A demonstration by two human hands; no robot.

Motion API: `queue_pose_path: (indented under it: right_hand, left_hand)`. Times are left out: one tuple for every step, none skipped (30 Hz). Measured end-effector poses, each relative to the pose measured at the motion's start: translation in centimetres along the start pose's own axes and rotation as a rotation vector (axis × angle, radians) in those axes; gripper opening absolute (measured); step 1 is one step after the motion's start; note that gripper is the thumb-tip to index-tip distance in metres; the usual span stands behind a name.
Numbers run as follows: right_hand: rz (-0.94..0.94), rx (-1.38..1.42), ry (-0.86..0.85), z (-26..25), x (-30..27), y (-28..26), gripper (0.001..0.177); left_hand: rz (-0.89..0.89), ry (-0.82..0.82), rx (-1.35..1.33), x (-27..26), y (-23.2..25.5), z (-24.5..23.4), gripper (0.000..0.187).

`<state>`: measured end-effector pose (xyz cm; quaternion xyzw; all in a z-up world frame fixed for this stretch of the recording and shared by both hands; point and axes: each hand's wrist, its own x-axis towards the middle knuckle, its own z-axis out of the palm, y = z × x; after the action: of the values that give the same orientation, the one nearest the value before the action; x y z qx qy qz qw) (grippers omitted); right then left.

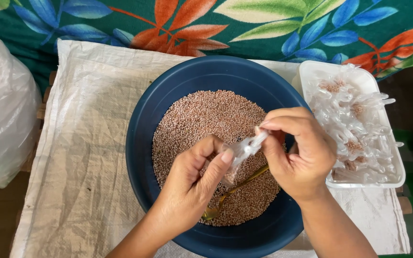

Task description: The person fills small plastic bags with grains from a large bowl using a spoon and then ties the bags closed by hand.

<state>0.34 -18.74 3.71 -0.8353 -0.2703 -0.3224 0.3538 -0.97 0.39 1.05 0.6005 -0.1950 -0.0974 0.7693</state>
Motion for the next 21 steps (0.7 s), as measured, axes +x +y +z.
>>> queue_pose_path:
  right_hand:
    - [-0.076, -0.116, 0.022, -0.2, 0.1, 0.0, 0.006]
    - [-0.075, -0.115, 0.022, -0.2, 0.0, 0.2, 0.006]
    - [-0.13, -0.155, 0.017, -0.3, -0.1, 0.4, 0.004]
    - [-0.184, -0.196, 0.013, -0.4, -0.3, 0.5, 0.008]
    - [-0.182, -0.199, 0.014, -0.5, -0.3, 0.4, 0.008]
    - [-0.227, -0.251, 0.021, -0.5, -0.3, 0.3, 0.01]
    - [-0.273, -0.303, 0.027, -0.4, -0.3, 0.2, 0.011]
    - [-0.274, -0.303, 0.026, -0.5, -0.3, 0.0, 0.011]
    - [-0.28, -0.306, 0.018, -0.5, -0.3, -0.1, 0.011]
    - [-0.29, -0.301, 0.011, -0.4, -0.3, -0.3, 0.012]
    - [-0.295, -0.292, 0.011, -0.5, -0.4, -0.6, 0.012]
    - [-0.188, -0.188, -0.014, -0.4, -0.6, -0.8, 0.011]
    - [-0.081, -0.084, -0.042, -0.4, -0.7, -1.1, 0.013]
    - [-0.088, -0.072, -0.047, -0.8, -0.7, -1.1, 0.013]
    - [0.037, 0.091, -0.102, -1.2, -0.7, -1.1, 0.016]
    - [0.163, 0.248, -0.159, -1.7, -0.8, -1.1, 0.026]
    - [0.157, 0.255, -0.165, -2.2, -0.7, -1.0, 0.026]
    - [0.17, 0.212, -0.208, -2.8, -0.8, -1.0, 0.029]
    - [0.182, 0.168, -0.251, -3.4, -0.9, -1.0, 0.033]
    - [0.182, 0.167, -0.25, -3.5, -1.2, -0.8, 0.033]
    - [0.192, 0.114, -0.356, -3.7, -1.4, -0.6, 0.032]
  left_hand:
    - [0.02, 0.035, 0.079, -0.1, 0.3, 0.1, 0.027]
    - [0.02, 0.035, 0.079, -0.3, 0.5, -0.1, 0.027]
    - [0.032, 0.06, 0.148, -0.5, 0.6, -0.3, 0.027]
    - [0.044, 0.082, 0.215, -0.6, 0.8, -0.4, 0.027]
    - [0.043, 0.078, 0.215, -0.7, 0.7, -0.4, 0.027]
    - [0.051, 0.091, 0.198, -0.8, 0.7, -0.4, 0.026]
    - [0.059, 0.104, 0.182, -1.0, 0.6, -0.5, 0.026]
    - [0.06, 0.106, 0.182, -1.0, 0.6, -0.5, 0.026]
    - [0.036, 0.1, 0.184, -1.1, 0.6, -0.6, 0.027]
    - [0.012, 0.102, 0.19, -1.2, 0.7, -0.7, 0.029]
    - [0.013, 0.111, 0.194, -1.2, 0.7, -0.7, 0.029]
    - [0.021, 0.113, 0.213, -1.3, 0.7, -0.8, 0.029]
    - [0.028, 0.115, 0.232, -1.3, 0.7, -1.0, 0.029]
    - [0.028, 0.129, 0.236, -1.5, 1.0, -1.5, 0.029]
    - [0.103, 0.151, 0.245, -1.6, 1.2, -1.9, 0.024]
    - [0.179, 0.169, 0.253, -1.7, 1.4, -2.3, 0.02]
    - [0.181, 0.179, 0.256, -2.0, 2.1, -3.4, 0.02]
    - [0.194, 0.291, 0.279, -2.2, 2.7, -4.4, 0.017]
    - [0.207, 0.403, 0.302, -2.4, 3.3, -5.4, 0.018]
    - [0.208, 0.403, 0.303, -2.7, 3.5, -7.4, 0.018]
    - [0.391, 0.514, 0.554, -3.0, 3.7, -9.4, 0.01]
